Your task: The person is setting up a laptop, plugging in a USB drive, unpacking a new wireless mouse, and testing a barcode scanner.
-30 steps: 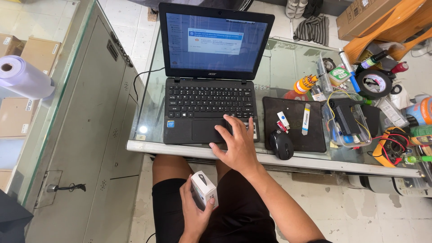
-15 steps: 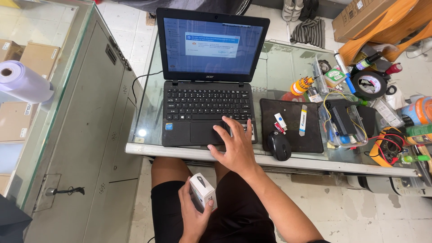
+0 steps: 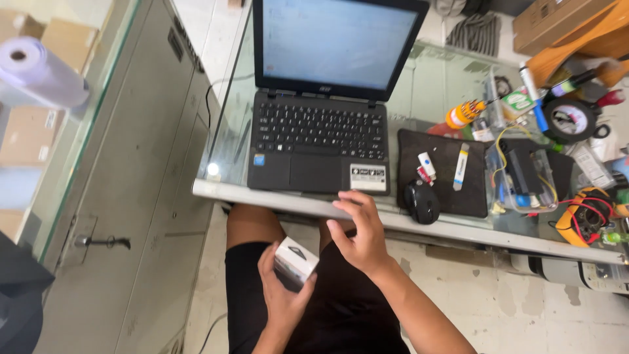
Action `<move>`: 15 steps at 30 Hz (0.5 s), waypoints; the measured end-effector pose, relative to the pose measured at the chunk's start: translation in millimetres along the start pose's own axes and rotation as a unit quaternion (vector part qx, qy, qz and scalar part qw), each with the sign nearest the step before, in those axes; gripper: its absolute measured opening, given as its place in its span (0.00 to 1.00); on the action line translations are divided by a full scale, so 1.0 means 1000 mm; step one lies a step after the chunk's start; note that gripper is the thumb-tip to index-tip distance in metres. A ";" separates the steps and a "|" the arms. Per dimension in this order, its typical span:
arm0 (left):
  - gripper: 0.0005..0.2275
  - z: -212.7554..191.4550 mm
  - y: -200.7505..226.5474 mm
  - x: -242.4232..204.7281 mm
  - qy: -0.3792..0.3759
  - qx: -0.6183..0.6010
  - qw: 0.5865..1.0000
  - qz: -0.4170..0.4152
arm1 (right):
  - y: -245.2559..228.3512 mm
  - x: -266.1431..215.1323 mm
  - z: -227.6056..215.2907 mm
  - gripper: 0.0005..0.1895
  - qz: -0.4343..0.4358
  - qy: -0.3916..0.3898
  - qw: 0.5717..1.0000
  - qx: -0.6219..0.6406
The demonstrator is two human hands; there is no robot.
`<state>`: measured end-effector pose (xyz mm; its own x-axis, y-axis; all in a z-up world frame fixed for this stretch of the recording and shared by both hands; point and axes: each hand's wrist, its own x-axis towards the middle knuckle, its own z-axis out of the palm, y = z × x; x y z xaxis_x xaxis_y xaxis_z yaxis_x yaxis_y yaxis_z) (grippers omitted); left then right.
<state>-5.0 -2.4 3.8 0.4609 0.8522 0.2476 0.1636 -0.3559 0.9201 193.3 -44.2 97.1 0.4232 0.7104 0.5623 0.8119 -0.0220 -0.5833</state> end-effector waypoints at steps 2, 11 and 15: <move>0.39 -0.007 0.014 0.003 0.007 -0.005 1.000 0.003 | -0.030 -0.006 -0.011 0.08 0.014 -0.031 0.999 0.036; 0.34 -0.008 0.034 0.023 0.046 0.077 0.984 0.156 | -0.076 -0.022 -0.021 0.20 0.096 -0.144 0.982 0.077; 0.33 -0.011 0.041 0.026 0.014 0.091 0.976 0.197 | -0.072 -0.016 -0.024 0.25 0.178 -0.191 0.960 0.103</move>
<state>4.6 9.2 51.3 0.4953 0.6451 0.5819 0.1330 -0.7182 0.6830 137.4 -71.1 144.3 0.4495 0.8903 0.0730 0.5291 -0.1995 -0.8248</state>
